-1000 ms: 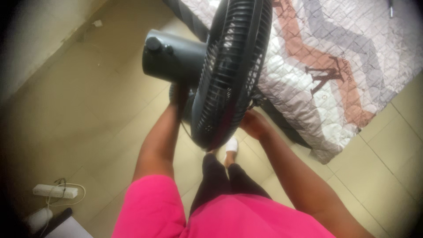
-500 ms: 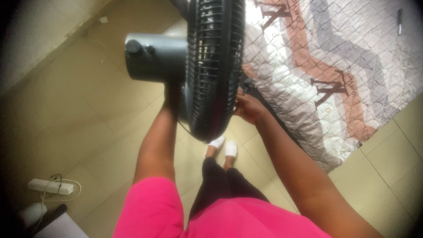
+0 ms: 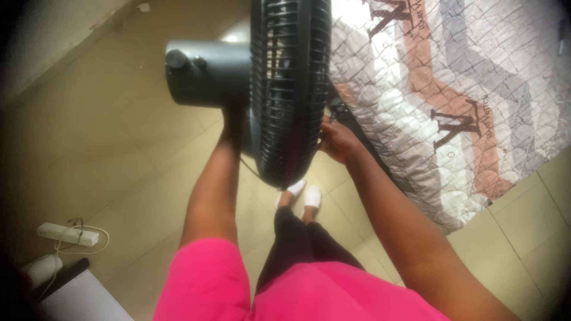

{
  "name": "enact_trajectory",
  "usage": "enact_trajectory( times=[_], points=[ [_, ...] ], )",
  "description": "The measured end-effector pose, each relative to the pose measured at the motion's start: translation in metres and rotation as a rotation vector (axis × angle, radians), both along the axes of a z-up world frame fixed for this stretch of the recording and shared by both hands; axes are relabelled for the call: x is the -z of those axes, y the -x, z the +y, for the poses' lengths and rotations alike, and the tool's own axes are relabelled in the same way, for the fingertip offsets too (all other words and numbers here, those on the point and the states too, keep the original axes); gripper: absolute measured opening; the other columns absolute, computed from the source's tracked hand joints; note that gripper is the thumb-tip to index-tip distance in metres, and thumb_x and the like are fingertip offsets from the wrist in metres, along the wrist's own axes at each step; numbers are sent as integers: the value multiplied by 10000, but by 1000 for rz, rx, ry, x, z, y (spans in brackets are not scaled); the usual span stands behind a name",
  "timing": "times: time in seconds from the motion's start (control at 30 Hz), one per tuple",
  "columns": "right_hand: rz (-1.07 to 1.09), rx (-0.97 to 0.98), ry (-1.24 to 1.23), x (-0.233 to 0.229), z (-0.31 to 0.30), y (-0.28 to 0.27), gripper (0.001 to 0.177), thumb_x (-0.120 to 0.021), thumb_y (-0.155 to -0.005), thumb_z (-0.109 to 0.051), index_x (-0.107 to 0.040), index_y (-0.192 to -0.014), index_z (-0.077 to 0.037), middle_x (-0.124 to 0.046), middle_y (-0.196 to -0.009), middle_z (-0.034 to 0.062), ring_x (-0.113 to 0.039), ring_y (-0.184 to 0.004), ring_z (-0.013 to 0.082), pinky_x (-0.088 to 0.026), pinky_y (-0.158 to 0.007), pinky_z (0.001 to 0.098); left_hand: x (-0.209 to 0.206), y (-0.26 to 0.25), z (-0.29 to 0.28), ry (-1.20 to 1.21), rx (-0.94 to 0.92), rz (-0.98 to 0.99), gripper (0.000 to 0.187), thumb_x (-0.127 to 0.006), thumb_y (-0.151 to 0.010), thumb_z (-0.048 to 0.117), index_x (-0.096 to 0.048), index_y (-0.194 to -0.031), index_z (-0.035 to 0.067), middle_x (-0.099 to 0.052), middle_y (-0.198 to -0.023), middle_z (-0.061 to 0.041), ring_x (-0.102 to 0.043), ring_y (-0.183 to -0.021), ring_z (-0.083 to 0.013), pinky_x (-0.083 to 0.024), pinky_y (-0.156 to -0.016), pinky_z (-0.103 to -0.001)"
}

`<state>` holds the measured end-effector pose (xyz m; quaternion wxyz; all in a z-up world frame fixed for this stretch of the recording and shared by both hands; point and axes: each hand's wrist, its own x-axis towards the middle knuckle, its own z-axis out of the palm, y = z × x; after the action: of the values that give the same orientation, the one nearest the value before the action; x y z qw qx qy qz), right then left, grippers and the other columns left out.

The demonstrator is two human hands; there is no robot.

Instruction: The person uses a screwdriver to unscrew and remove the front grille of a standing fan. They then proceed to unscrew the rear grille, detaching it from the fan's motor housing.

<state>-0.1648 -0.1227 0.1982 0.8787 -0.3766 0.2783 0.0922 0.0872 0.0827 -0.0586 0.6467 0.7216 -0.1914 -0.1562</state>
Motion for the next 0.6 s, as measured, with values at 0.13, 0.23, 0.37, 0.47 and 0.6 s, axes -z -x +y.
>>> enact_trajectory(
  times=[0.13, 0.23, 0.37, 0.47, 0.6],
  points=[
    [33, -2, 28, 11, -5, 5, 299, -551, -1042, -279, -622, -1261, -89, -691, -1131, 67, -647, -1031, 233, -536, -915, 461, -4, 5, 2, -5, -20, 11, 212, -584, -1028, 24, -704, -1202, -2, -714, -1077, -73, -653, -946, -175, -552, -832, -322],
    [62, -6, 52, 8, -3, 4, 318, -555, -1028, -300, -635, -1246, -82, -698, -1115, 62, -651, -1024, 232, -531, -926, 467, -8, 7, 8, -12, -39, 22, 212, -581, -1029, 16, -708, -1198, -2, -715, -1074, -72, -652, -943, -173, -550, -831, -322],
    [87, 25, 42, 0, 0, 4, 327, -559, -1025, -306, -624, -1267, -96, -677, -1146, 51, -636, -1066, 226, -527, -952, 495, -15, 10, 25, -13, -85, 63, 212, -577, -1031, 5, -714, -1193, -3, -715, -1069, -70, -651, -939, -170, -548, -830, -321],
    [79, 32, 39, -8, 4, 12, 410, -568, -1017, -293, -561, -1384, -111, -637, -1256, 66, -609, -1151, 230, -519, -985, 512, -23, 13, 41, 413, -85, 418, 213, -574, -1032, -4, -718, -1190, -4, -716, -1066, -68, -650, -936, -168, -546, -829, -321],
    [36, 7, 52, -24, 6, 26, 626, -559, -951, -305, -359, -1531, -181, -536, -1480, 18, -589, -1255, 262, -525, -1001, 534, -35, 37, 77, -521, -175, -846, 195, -597, -1014, 125, -715, -1168, 103, -775, -1110, -70, -715, -979, -174, -589, -858, -303]
  ],
)
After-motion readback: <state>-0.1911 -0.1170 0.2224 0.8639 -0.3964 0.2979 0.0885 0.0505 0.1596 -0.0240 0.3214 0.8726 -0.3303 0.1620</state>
